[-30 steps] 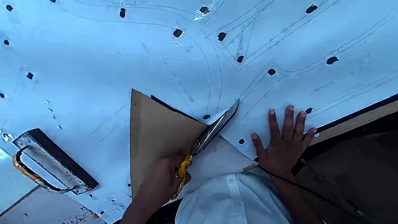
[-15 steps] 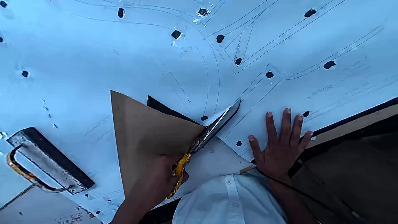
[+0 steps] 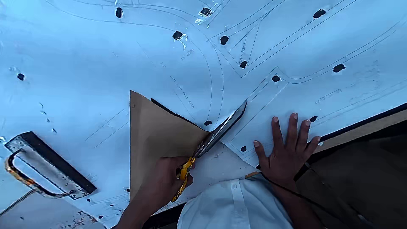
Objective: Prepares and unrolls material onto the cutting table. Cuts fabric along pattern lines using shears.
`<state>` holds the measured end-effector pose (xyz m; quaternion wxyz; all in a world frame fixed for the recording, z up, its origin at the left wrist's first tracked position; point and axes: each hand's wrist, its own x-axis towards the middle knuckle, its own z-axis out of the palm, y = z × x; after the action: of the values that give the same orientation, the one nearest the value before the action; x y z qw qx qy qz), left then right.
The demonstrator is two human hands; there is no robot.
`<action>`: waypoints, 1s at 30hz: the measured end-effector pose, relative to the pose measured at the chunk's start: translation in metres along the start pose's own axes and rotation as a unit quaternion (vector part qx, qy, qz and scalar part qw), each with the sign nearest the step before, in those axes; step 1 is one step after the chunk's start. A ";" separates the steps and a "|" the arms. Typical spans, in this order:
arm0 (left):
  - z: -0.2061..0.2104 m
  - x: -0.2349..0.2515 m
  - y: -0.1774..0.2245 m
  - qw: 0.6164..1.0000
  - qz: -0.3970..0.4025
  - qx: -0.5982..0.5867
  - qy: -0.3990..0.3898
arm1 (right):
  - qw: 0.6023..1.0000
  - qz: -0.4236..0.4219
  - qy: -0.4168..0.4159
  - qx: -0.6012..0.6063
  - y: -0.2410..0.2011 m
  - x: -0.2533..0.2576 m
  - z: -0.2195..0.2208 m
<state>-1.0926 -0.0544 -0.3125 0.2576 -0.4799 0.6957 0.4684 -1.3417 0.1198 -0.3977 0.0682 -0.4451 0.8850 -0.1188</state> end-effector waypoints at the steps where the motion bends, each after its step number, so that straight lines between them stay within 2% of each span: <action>1: 0.000 0.000 0.000 1.000 -0.003 -0.005 -0.002 | 1.000 0.000 0.000 -0.002 0.000 0.000 0.000; 11: 0.002 0.002 -0.002 1.000 -0.003 -0.007 -0.002 | 1.000 0.004 -0.003 -0.001 -0.001 0.000 0.000; 17: -0.003 0.000 0.011 1.000 -0.007 0.007 -0.018 | 1.000 0.004 0.002 0.005 0.000 0.001 0.000; 30: 0.005 0.006 0.014 1.000 -0.005 -0.017 0.000 | 1.000 0.003 0.004 0.004 0.000 -0.001 0.001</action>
<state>-1.1085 -0.0506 -0.3134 0.2519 -0.4877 0.6852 0.4788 -1.3412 0.1203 -0.3985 0.0664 -0.4415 0.8862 -0.1240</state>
